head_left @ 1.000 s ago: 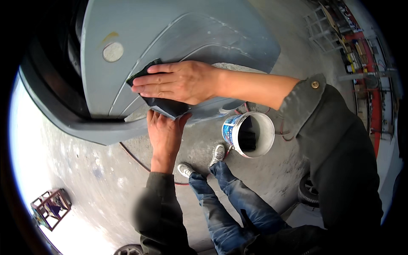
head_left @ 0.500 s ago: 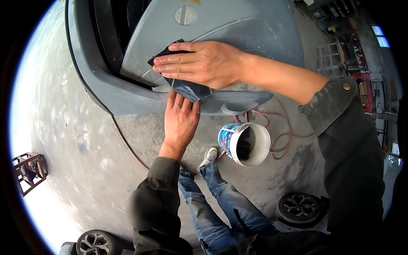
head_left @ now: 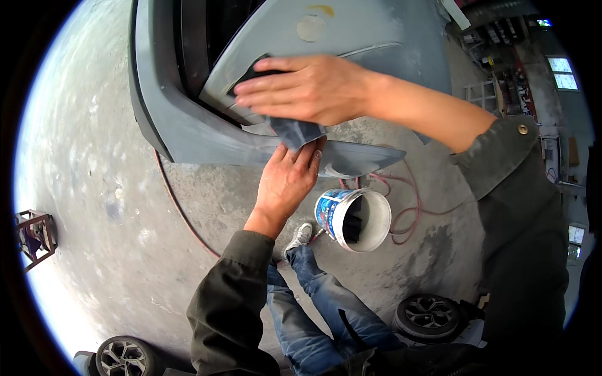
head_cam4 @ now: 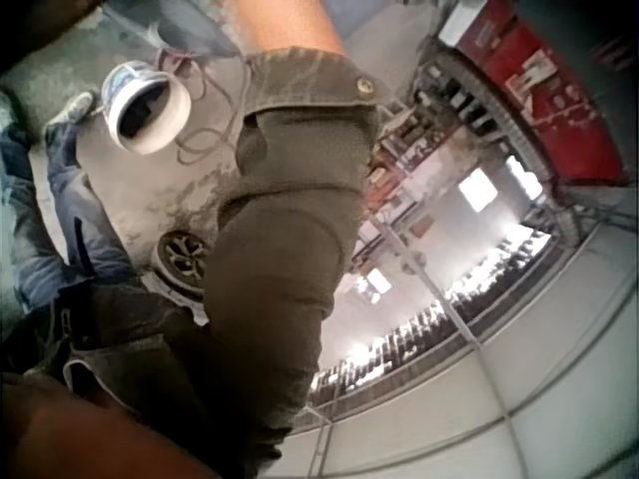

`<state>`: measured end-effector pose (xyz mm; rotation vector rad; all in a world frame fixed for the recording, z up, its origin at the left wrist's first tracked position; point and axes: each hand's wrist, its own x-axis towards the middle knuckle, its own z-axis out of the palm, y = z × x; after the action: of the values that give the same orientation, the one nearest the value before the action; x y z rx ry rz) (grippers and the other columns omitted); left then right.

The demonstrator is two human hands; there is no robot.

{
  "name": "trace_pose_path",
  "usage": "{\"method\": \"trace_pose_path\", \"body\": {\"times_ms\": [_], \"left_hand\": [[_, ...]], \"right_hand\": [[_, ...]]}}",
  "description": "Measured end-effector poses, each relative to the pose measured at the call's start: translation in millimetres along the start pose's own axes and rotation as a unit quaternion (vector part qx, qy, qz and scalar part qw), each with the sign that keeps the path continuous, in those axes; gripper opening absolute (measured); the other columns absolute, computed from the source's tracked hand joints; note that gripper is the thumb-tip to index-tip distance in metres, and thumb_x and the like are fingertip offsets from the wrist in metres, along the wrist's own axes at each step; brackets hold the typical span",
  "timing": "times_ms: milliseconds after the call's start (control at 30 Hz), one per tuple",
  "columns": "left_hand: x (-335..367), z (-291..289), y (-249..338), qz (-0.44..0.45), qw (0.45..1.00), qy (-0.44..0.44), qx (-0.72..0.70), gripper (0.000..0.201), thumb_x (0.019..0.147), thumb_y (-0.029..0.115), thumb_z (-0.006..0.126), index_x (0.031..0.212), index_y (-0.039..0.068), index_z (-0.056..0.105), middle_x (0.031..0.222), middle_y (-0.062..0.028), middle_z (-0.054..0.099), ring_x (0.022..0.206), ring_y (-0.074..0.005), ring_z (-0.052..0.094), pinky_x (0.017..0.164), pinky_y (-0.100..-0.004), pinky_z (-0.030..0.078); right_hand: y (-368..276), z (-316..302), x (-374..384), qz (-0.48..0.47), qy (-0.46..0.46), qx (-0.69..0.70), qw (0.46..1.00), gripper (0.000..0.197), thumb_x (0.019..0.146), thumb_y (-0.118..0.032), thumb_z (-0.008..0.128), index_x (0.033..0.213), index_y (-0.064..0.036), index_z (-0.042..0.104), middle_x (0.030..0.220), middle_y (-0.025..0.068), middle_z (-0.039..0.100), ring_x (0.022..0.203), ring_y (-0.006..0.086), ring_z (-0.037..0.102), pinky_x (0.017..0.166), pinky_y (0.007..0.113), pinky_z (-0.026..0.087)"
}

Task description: The person sands the surface of a detached car bumper using a sanding block. They repeatedly dip the sanding block into a bucket of water and continue sanding different areas of the bumper, including the edges and the main face.

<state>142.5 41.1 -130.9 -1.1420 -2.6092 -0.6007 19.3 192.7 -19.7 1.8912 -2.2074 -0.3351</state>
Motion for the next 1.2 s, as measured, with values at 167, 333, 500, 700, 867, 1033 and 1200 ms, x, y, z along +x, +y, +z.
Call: {"method": "trace_pose_path", "body": {"times_ms": [167, 333, 500, 700, 867, 1033, 1200], "left_hand": [[2.0, -1.8, 2.4, -0.010, 1.000, -0.007, -0.023, 0.050, 0.090, 0.011, 0.055, 0.139, 0.003, 0.057, 0.131, -0.0098, 0.060, 0.121, -0.0236, 0.058, 0.103, -0.0375, 0.047], [0.6, 4.1, 2.7, -0.015, 0.998, -0.025, -0.047, 0.050, 0.090, 0.011, 0.055, 0.138, 0.003, 0.057, 0.130, -0.0084, 0.060, 0.122, -0.0256, 0.058, 0.105, -0.0380, 0.046], [-1.9, -0.5, -3.2, 0.017, 1.000, 0.013, -0.003, 0.049, 0.090, 0.012, 0.056, 0.138, 0.004, 0.059, 0.128, -0.0081, 0.060, 0.124, -0.0270, 0.055, 0.112, -0.0424, 0.041], [9.3, 0.5, 13.6, -0.025, 0.999, -0.032, -0.004, 0.047, 0.092, 0.010, 0.054, 0.138, 0.004, 0.059, 0.129, -0.0091, 0.060, 0.122, -0.0253, 0.056, 0.110, -0.0435, 0.042], [3.3, -7.5, 6.6, 0.011, 0.999, -0.033, -0.006, 0.047, 0.092, 0.008, 0.054, 0.138, 0.003, 0.059, 0.128, -0.0099, 0.060, 0.121, -0.0250, 0.057, 0.108, -0.0429, 0.043], [3.3, -10.7, -0.3, 0.053, 0.997, -0.060, 0.013, 0.043, 0.090, 0.007, 0.056, 0.132, 0.001, 0.063, 0.126, -0.0138, 0.060, 0.123, -0.0301, 0.056, 0.111, -0.0456, 0.042], [3.9, -11.4, 2.8, 0.056, 0.998, -0.013, -0.013, 0.036, 0.089, 0.006, 0.058, 0.123, -0.004, 0.065, 0.127, -0.0163, 0.059, 0.125, -0.0328, 0.055, 0.112, -0.0481, 0.042]], "right_hand": [[-1.0, -0.1, 0.2, 0.033, 0.011, -0.028, 0.999, 0.041, 0.093, -0.020, 0.052, 0.131, -0.0074, 0.064, 0.152, -0.0001, 0.052, 0.146, 0.0122, 0.040, 0.125, 0.040, 0.029], [-1.9, 8.5, 14.2, 0.025, 0.015, -0.017, 0.999, 0.045, 0.093, -0.018, 0.051, 0.136, -0.0084, 0.062, 0.154, -0.0006, 0.050, 0.146, 0.0134, 0.040, 0.125, 0.039, 0.028], [6.0, -9.2, -29.6, 0.035, 0.005, -0.012, 0.999, 0.046, 0.089, -0.013, 0.054, 0.134, -0.0065, 0.063, 0.151, 0.0005, 0.053, 0.144, 0.0148, 0.044, 0.123, 0.039, 0.031], [-0.6, 14.1, 1.4, 0.008, 0.062, 0.069, 0.996, 0.037, 0.086, -0.012, 0.058, 0.120, -0.0048, 0.072, 0.141, 0.0015, 0.062, 0.140, 0.0158, 0.049, 0.123, 0.039, 0.033], [-6.1, 18.3, -3.2, -0.001, 0.088, 0.069, 0.994, 0.036, 0.083, -0.011, 0.060, 0.115, -0.0044, 0.074, 0.134, 0.0025, 0.067, 0.138, 0.0159, 0.052, 0.121, 0.040, 0.037], [-6.9, 17.5, -42.5, -0.001, 0.086, 0.051, 0.995, 0.037, 0.085, -0.015, 0.059, 0.118, -0.0025, 0.072, 0.138, 0.0048, 0.064, 0.138, 0.0163, 0.051, 0.123, 0.040, 0.034], [-8.8, 11.1, -56.9, 0.010, 0.079, 0.053, 0.995, 0.040, 0.082, -0.012, 0.059, 0.119, -0.0043, 0.072, 0.139, 0.0015, 0.064, 0.139, 0.0149, 0.050, 0.124, 0.040, 0.033]]}}
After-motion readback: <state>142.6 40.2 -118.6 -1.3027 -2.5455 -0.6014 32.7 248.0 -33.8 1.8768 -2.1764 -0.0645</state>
